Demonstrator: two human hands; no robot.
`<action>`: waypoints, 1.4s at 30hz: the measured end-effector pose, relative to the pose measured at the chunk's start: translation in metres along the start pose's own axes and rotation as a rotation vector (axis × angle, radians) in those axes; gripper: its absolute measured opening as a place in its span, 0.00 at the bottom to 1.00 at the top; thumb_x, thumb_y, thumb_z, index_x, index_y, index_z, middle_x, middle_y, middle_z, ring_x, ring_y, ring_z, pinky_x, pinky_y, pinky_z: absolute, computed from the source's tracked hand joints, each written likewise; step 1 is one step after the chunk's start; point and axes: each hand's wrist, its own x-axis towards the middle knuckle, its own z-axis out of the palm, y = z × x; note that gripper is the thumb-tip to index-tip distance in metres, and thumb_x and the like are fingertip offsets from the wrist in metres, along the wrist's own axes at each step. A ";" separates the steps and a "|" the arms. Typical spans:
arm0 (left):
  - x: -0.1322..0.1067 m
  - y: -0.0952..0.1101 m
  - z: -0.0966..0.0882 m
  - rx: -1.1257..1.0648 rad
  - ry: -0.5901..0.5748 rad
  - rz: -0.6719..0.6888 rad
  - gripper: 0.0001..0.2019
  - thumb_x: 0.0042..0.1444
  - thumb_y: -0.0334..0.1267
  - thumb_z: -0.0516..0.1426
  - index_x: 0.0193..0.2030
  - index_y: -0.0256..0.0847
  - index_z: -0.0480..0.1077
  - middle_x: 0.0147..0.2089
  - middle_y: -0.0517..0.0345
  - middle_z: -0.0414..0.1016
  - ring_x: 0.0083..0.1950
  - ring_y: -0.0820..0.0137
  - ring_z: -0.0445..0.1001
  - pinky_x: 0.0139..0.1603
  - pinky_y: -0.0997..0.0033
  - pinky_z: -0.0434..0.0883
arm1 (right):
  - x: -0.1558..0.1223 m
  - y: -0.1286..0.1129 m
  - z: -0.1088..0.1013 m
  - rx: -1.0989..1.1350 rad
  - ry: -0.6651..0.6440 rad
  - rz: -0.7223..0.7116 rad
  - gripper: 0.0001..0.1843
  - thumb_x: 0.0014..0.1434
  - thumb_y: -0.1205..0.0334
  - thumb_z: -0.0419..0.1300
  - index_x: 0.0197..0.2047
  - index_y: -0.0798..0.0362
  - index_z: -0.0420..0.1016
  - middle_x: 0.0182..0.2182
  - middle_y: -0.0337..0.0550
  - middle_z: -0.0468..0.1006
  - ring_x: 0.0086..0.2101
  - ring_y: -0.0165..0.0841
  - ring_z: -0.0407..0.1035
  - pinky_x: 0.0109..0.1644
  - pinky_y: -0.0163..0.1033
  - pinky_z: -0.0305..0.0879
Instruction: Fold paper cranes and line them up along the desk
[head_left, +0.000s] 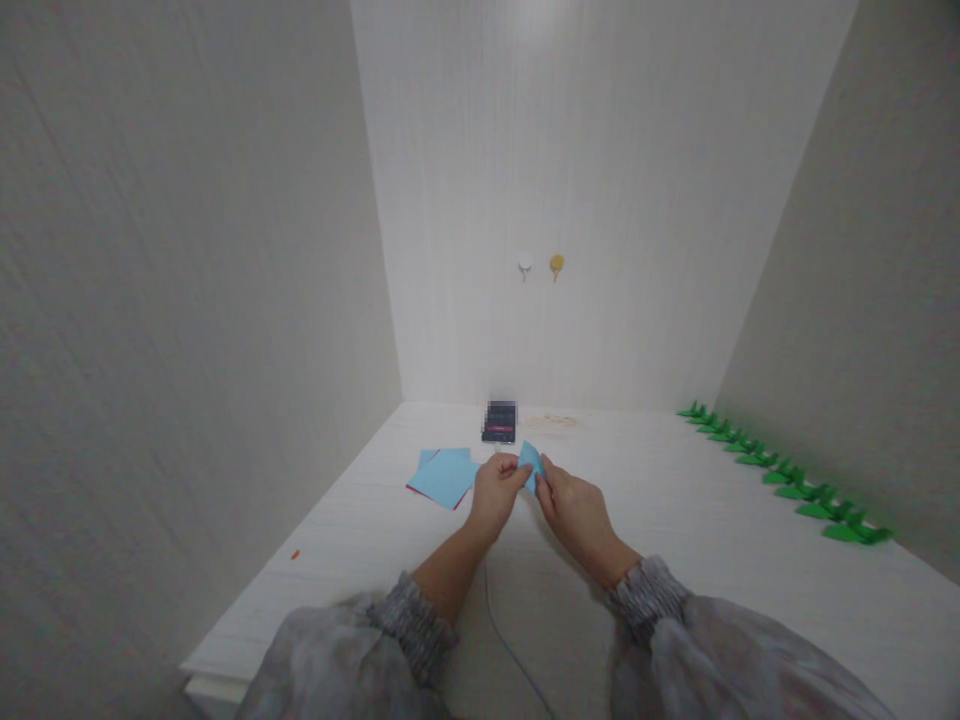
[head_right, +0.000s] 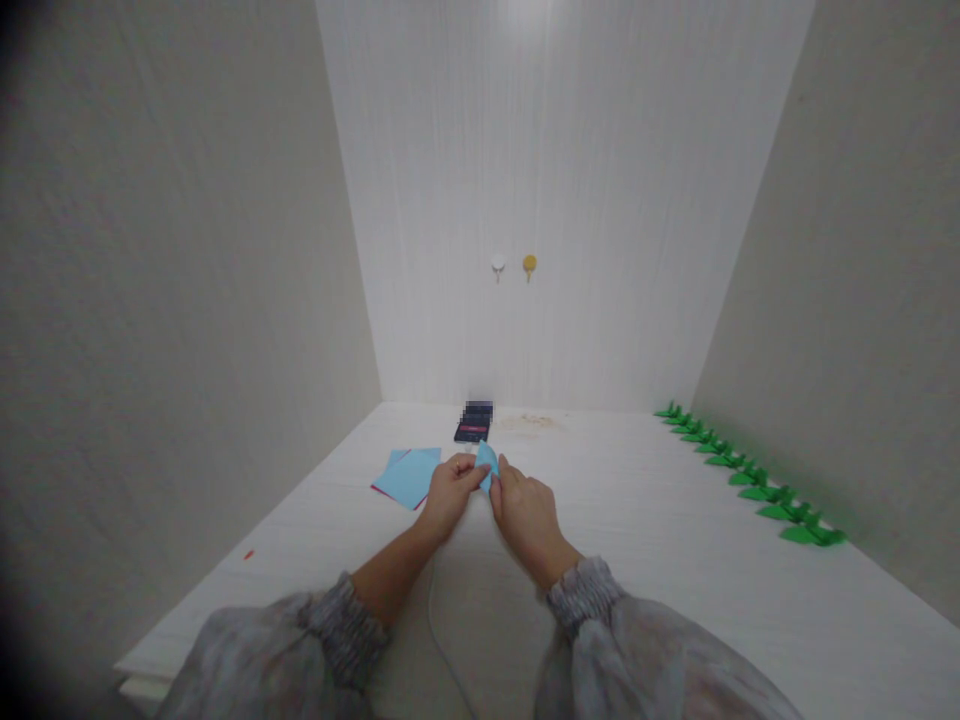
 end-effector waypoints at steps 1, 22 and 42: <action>0.001 0.000 0.000 -0.029 0.005 -0.017 0.08 0.41 0.40 0.57 0.25 0.36 0.70 0.24 0.59 0.69 0.28 0.73 0.66 0.32 0.75 0.63 | 0.000 -0.001 0.000 0.015 0.007 -0.006 0.20 0.58 0.62 0.43 0.52 0.58 0.61 0.38 0.50 0.75 0.31 0.35 0.71 0.32 0.35 0.63; 0.003 -0.012 -0.004 -0.228 -0.053 -0.105 0.15 0.36 0.45 0.60 0.27 0.34 0.71 0.25 0.57 0.71 0.28 0.73 0.68 0.34 0.73 0.64 | -0.004 0.010 0.010 0.390 0.081 -0.144 0.16 0.57 0.61 0.47 0.44 0.54 0.69 0.40 0.47 0.75 0.37 0.34 0.69 0.43 0.40 0.62; -0.010 -0.024 -0.011 -0.118 -0.340 -0.143 0.10 0.35 0.38 0.61 0.24 0.35 0.69 0.23 0.61 0.68 0.26 0.74 0.64 0.33 0.73 0.61 | 0.000 0.014 0.020 1.129 -0.036 0.283 0.12 0.47 0.56 0.56 0.26 0.56 0.74 0.21 0.38 0.70 0.25 0.28 0.61 0.30 0.33 0.57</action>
